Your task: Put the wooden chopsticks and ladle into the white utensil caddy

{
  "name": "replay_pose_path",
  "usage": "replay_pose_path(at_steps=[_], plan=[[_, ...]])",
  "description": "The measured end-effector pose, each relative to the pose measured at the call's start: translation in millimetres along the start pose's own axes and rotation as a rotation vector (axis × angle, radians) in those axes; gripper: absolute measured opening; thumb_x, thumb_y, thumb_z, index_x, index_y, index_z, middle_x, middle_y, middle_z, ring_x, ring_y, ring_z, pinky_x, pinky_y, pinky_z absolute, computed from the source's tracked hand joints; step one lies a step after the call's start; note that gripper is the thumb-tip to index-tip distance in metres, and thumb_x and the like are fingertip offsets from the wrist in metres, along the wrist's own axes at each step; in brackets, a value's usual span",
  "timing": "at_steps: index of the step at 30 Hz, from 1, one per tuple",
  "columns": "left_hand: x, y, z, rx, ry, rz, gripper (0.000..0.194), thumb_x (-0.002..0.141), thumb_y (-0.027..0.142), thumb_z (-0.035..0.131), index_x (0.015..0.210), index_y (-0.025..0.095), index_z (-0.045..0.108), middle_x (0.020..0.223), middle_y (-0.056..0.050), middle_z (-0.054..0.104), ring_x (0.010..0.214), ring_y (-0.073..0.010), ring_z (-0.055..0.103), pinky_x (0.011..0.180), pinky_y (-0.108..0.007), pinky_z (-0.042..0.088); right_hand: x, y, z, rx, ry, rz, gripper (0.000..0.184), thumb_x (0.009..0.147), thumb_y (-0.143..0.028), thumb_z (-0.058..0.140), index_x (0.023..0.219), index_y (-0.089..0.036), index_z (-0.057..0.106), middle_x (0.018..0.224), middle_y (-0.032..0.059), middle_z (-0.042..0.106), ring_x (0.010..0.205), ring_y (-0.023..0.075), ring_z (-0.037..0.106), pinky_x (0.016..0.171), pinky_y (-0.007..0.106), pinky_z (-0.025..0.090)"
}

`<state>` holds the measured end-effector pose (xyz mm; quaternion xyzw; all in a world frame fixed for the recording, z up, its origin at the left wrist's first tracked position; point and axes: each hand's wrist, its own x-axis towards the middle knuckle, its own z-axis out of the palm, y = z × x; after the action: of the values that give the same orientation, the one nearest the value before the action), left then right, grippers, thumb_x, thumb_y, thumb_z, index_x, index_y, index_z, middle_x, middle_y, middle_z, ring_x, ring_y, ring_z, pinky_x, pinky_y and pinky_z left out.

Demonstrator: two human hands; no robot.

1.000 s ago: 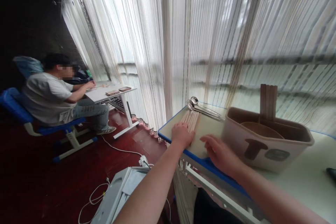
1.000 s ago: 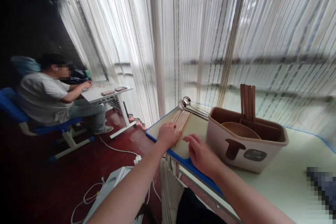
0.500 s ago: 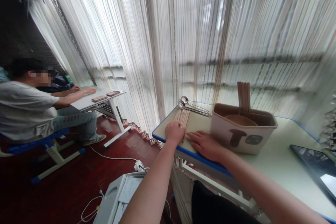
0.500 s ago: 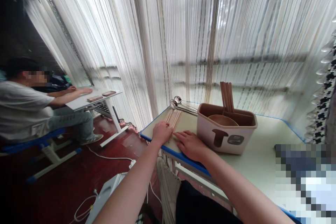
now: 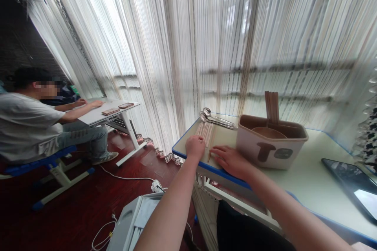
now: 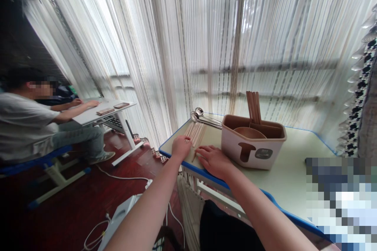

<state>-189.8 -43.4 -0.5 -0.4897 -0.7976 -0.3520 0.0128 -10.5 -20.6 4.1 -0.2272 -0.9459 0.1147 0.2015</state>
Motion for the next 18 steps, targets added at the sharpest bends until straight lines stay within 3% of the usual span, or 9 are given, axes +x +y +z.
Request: replay_pose_path(at_steps=[6,10,15,18], plan=[[-1.7,1.2,-3.2,-0.011,0.004,-0.008,0.021,0.075,0.028,0.054,0.089,0.019,0.067,0.101,-0.009,0.066,0.1,-0.0211,0.056,0.089,-0.029,0.039,-2.6,1.1,1.0,0.043,0.053,0.03,0.041,0.09,-0.041,0.037,0.122,-0.022,0.055,0.127,0.0076,0.054,0.116,0.0223,0.047,0.099,0.038,0.036],[-2.5,-0.3,-2.2,-0.01,0.027,-0.004,0.02,0.076,0.029,0.053,0.086,0.019,0.067,0.098,-0.009,0.066,0.097,-0.0214,0.057,0.087,-0.03,0.04,-2.2,-0.7,1.9,-0.002,-0.023,0.02,0.047,0.087,-0.047,0.041,0.126,-0.024,0.052,0.135,0.0075,0.047,0.126,0.0257,0.038,0.104,0.042,0.029],[-2.6,-1.2,-1.2,-0.008,0.029,0.003,0.019,0.077,0.029,0.051,0.082,0.019,0.067,0.093,-0.01,0.066,0.095,-0.0223,0.057,0.084,-0.031,0.041,-5.2,-4.7,-3.1,0.11,0.076,0.06,0.031,0.087,-0.037,0.044,0.097,-0.018,0.066,0.108,0.0095,0.064,0.104,0.0215,0.055,0.092,0.035,0.041],[-2.7,-0.8,-2.2,-0.015,0.027,0.017,0.019,0.077,0.027,0.05,0.081,0.018,0.067,0.092,-0.01,0.066,0.093,-0.0223,0.057,0.083,-0.031,0.041,-6.7,-3.4,-5.2,0.145,0.123,0.07,0.02,0.082,-0.029,0.049,0.081,-0.017,0.066,0.088,0.0071,0.066,0.09,0.0198,0.058,0.084,0.032,0.044]])
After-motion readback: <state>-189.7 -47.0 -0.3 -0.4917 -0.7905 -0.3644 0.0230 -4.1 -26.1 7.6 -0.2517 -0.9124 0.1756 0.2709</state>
